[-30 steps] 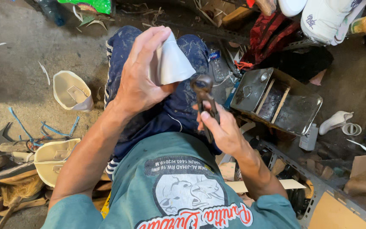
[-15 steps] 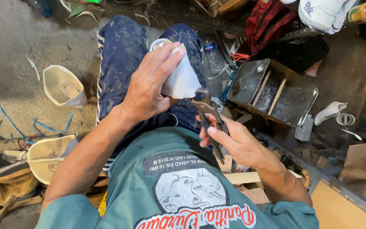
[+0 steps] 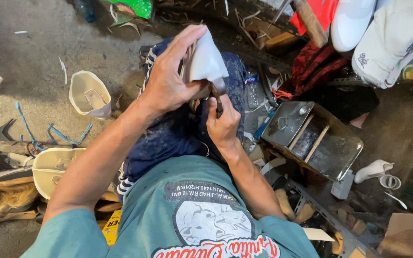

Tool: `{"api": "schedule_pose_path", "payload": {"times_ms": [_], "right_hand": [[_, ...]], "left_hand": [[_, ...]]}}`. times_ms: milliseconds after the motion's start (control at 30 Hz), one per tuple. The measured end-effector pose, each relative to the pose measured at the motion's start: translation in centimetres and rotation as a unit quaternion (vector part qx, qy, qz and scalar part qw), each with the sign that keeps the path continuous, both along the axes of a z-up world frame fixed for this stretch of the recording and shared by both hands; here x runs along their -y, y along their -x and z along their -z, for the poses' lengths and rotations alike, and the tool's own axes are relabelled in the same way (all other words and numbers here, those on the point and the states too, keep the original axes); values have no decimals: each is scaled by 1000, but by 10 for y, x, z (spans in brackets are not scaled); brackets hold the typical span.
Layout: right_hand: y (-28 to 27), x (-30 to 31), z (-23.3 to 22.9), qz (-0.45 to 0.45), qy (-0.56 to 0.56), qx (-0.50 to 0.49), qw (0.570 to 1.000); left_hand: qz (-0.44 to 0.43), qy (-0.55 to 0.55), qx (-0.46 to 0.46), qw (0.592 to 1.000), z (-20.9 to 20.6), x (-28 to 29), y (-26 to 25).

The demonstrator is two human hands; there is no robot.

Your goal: The person uses a hammer to tap the sole of a white shoe, then removes and reinserts the insole. They continue hammering the shoe's sole and edges while seated on the floor.

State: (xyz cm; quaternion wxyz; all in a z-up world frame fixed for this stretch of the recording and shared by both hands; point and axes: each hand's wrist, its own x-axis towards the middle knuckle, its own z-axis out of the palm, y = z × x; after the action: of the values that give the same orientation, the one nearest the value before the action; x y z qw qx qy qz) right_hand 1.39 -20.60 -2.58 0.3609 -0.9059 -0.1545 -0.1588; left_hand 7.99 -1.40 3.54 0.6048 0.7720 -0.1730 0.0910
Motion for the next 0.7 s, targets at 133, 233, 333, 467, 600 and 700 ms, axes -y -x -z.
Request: {"api": "schedule_pose_path", "payload": {"times_ms": [133, 233, 333, 467, 600, 700], "right_hand": [[15, 16, -12, -25, 10, -10, 1000], [30, 41, -10, -74, 49, -13, 996], [48, 64, 2, -78, 89, 86, 989], [73, 77, -13, -93, 118, 55, 987], [75, 73, -28, -84, 118, 5, 989], [50, 46, -75, -96, 63, -63, 991]], "left_hand": [[4, -23, -16, 1000, 9, -1, 22], [-1, 34, -88, 996, 21, 4, 46], [-35, 75, -63, 995, 36, 10, 66], [-8, 122, 91, 988, 46, 20, 81], [-12, 83, 145, 986, 38, 19, 72], [-22, 59, 117, 991, 37, 13, 55]]}}
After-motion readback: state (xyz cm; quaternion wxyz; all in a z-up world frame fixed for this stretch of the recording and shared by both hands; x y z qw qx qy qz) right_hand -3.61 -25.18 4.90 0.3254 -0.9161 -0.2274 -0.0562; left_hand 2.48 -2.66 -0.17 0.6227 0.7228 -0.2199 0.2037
